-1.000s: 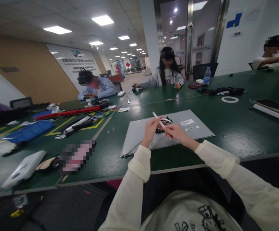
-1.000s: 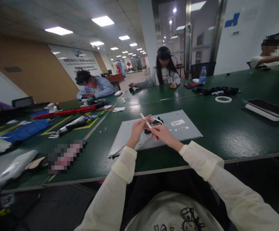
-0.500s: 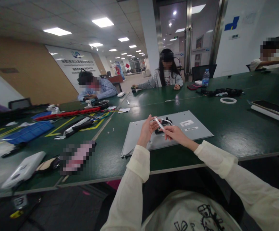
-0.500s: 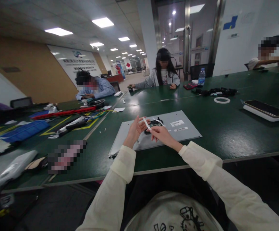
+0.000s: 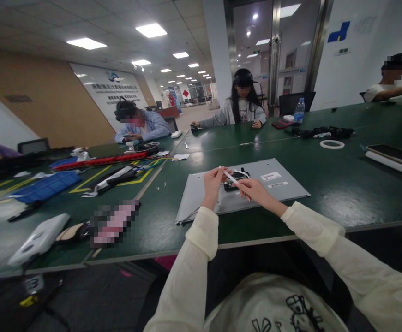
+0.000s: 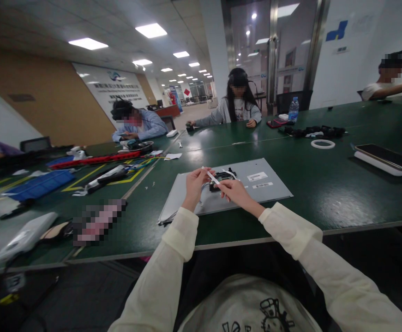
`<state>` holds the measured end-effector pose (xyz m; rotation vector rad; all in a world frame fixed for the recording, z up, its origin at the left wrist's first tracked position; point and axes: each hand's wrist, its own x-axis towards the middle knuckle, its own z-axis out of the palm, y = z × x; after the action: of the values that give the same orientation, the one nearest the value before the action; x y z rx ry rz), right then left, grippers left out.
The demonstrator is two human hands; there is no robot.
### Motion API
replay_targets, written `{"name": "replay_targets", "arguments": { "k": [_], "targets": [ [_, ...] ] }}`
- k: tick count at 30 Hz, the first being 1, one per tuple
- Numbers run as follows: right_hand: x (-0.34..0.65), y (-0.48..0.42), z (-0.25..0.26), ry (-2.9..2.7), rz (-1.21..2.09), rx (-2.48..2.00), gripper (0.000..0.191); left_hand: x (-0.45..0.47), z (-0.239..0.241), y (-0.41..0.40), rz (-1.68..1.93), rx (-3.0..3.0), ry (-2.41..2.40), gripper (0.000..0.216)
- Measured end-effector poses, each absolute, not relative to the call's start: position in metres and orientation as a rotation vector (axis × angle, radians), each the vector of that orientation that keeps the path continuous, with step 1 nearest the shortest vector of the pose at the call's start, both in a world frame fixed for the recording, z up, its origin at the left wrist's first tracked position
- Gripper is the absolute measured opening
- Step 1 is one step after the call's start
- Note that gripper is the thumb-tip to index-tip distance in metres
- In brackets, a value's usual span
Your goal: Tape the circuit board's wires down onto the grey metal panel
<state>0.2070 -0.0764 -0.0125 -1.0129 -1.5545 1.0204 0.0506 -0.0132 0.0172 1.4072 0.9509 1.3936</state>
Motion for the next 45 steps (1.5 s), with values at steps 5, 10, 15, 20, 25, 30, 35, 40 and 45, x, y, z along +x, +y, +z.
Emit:
{"name": "replay_targets", "arguments": {
  "k": [5, 10, 15, 20, 25, 30, 35, 40, 45],
  "targets": [
    [0.206, -0.072, -0.017, -1.537, 1.022, -0.991, 0.035, 0.052, 0.013, -0.01, 1.456, 1.503, 1.011, 0.038],
    [0.207, -0.071, -0.017, -1.485, 1.026, -0.99, 0.033, 0.048, 0.01, -0.004, 1.543, 1.523, 1.054, 0.037],
    [0.209, -0.077, -0.012, -1.388, 1.064, -0.978, 0.033, 0.037, 0.009, 0.004, 1.755, 1.216, 1.138, 0.03],
    [0.213, -0.075, -0.01, -1.285, 0.943, -1.015, 0.031, 0.037, 0.007, 0.004, 1.633, 1.196, 1.088, 0.027],
    [0.21, -0.073, -0.015, -1.339, 0.825, -1.059, 0.043, 0.043, 0.008, 0.001, 1.498, 1.253, 1.069, 0.029],
    [0.204, -0.08, -0.016, -1.676, 0.723, -0.953, 0.064, 0.043, 0.009, -0.002, 1.475, 1.277, 1.083, 0.031],
    [0.207, -0.08, -0.012, -1.736, 0.337, -1.051, 0.055, 0.043, 0.011, -0.004, 1.433, 1.243, 1.031, 0.03],
    [0.206, -0.079, -0.011, -1.655, 0.494, -1.025, 0.065, 0.046, 0.014, -0.008, 1.348, 1.264, 0.907, 0.036],
    [0.204, -0.083, -0.009, -1.619, 0.737, -0.976, 0.057, 0.048, 0.015, -0.012, 1.282, 1.371, 0.899, 0.04]
  ]
}}
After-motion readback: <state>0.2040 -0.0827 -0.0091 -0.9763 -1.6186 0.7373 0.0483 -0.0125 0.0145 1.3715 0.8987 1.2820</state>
